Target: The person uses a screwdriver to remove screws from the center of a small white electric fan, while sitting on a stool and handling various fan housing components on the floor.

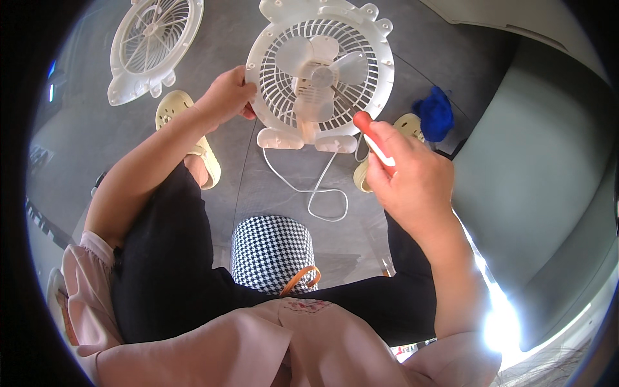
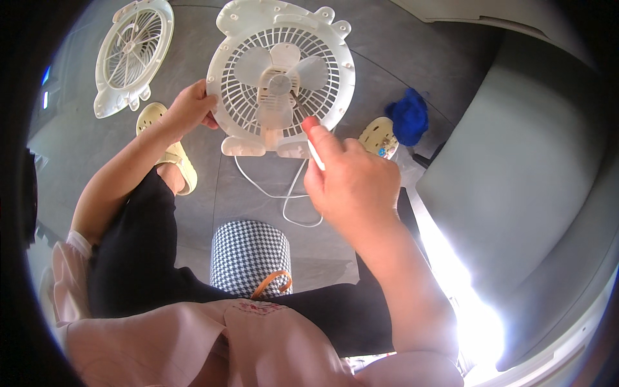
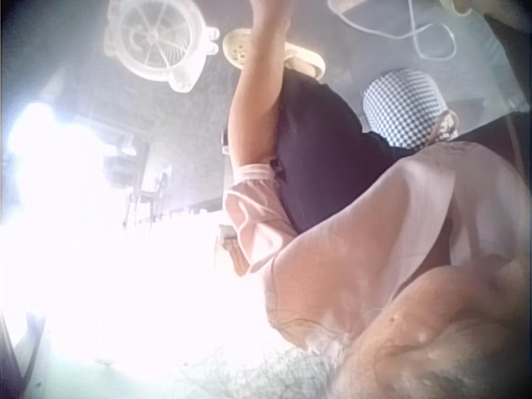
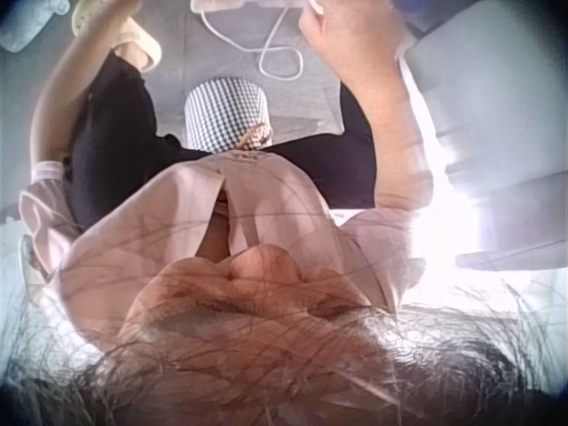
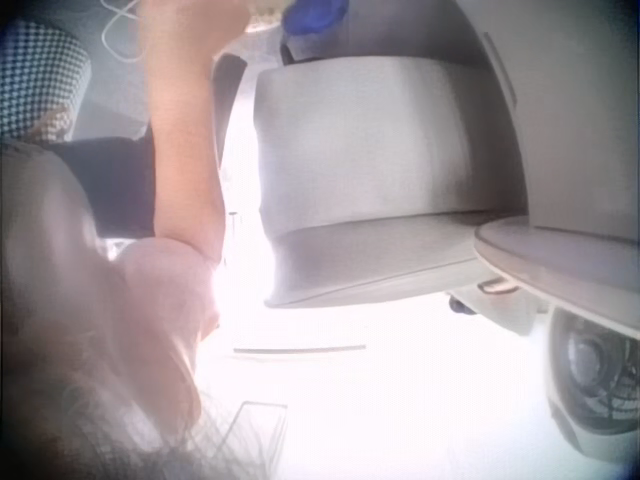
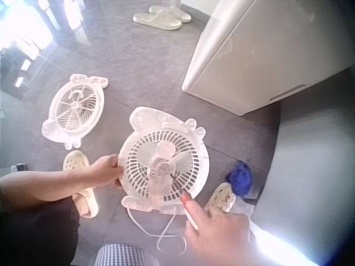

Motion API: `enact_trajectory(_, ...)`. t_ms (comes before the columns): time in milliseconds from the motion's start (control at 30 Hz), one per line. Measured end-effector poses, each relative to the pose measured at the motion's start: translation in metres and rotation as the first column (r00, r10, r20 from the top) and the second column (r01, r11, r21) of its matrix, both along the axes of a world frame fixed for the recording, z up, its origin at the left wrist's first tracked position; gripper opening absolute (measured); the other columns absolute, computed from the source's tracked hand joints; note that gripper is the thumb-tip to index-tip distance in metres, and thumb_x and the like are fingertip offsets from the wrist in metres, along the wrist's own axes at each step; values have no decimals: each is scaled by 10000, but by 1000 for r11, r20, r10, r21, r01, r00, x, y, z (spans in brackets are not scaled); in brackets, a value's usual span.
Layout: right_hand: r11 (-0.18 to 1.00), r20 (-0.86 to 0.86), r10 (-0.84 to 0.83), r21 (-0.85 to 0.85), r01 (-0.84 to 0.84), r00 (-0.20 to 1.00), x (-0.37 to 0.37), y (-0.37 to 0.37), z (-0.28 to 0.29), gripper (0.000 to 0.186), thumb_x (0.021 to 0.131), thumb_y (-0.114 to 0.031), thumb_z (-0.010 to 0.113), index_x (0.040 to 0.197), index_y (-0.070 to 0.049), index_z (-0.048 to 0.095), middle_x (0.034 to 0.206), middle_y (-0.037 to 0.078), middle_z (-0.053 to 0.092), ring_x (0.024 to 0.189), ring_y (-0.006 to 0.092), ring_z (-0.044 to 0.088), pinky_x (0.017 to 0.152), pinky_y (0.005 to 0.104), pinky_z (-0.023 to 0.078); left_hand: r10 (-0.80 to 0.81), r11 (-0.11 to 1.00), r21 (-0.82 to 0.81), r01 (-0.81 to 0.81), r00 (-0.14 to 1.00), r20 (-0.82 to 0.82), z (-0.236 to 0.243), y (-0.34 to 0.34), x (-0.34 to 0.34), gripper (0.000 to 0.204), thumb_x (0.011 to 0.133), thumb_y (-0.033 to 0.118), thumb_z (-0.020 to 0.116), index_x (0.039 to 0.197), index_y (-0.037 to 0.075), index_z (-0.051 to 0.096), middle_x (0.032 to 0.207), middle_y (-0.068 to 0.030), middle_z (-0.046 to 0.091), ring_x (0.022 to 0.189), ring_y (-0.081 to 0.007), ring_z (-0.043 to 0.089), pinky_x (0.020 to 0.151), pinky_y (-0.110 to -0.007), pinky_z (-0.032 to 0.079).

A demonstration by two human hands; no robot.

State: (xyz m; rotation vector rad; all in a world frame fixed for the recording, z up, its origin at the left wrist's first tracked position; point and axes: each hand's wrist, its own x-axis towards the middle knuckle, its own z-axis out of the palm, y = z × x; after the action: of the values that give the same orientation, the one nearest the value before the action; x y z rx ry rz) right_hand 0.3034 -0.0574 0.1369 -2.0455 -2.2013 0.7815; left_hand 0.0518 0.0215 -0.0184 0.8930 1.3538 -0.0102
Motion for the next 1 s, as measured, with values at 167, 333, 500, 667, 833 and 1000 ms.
enact_trajectory(167, 996, 47, 34, -89, -29, 998, -4, 9, -1, 336, 775, -185, 615, 1107, -137, 625, 691, 52, 623, 584, 216, 625, 539, 337, 482, -15, 1000, 22, 14, 1000, 20, 1, 0, 3, 273, 876, 81, 421, 1106, -39, 508, 908, -107, 615, 692, -167, 643, 626, -286, 562)
enact_trajectory(333, 742, -339, -653, -464, 483, 677, 10, 25, -3, 303, 824, -118, 577, 1093, 21, 581, 983, 62, 694, 680, 103, 593, 577, 265, 490, -22, 999, 30, 21, 1000, 5, 0, 0, 4, 263, 868, 76, 425, 1088, -43, 508, 904, -115, 611, 674, -181, 645, 613, -289, 557)
enact_trajectory(500, 373, -203, -923, -679, 633, 326, -3, 36, 8, 331, 828, -141, 587, 1099, 48, 565, 1038, 55, 669, 619, 65, 475, 452, 235, 399, 2, 998, 66, -1, 1000, -20, 8, -1, 7, 239, 840, 86, 422, 1014, -51, 512, 842, -135, 626, 617, -187, 653, 601, -289, 531)
enact_trajectory(667, 485, -195, -840, -688, 540, 506, 8, 48, 6, 301, 792, -167, 619, 1040, 1, 592, 950, 55, 664, 620, 109, 528, 433, 272, 410, -13, 999, 47, 13, 1000, -11, 5, 1, 8, 243, 844, 80, 415, 1025, -55, 502, 855, -136, 627, 632, -199, 659, 611, -292, 536)
enact_trajectory(833, 990, 11, 138, 0, -138, 990, 9, 30, -5, 234, 678, -125, 650, 910, -104, 624, 717, 61, 548, 608, 268, 587, 517, 364, 469, -41, 999, 8, 42, 997, -67, 15, 3, 9, 248, 874, 94, 422, 1060, -51, 499, 874, -126, 628, 642, -183, 651, 621, -283, 545)
enact_trajectory(1000, 989, -220, -123, 57, 139, 968, 18, 30, -22, 123, 694, -117, 644, 781, -77, 567, 685, 65, 587, 584, 267, 597, 557, 381, 479, -64, 998, -13, 63, 994, -92, 14, 3, 17, 263, 882, 87, 438, 1111, -29, 491, 900, -114, 635, 662, -173, 653, 627, -271, 547)
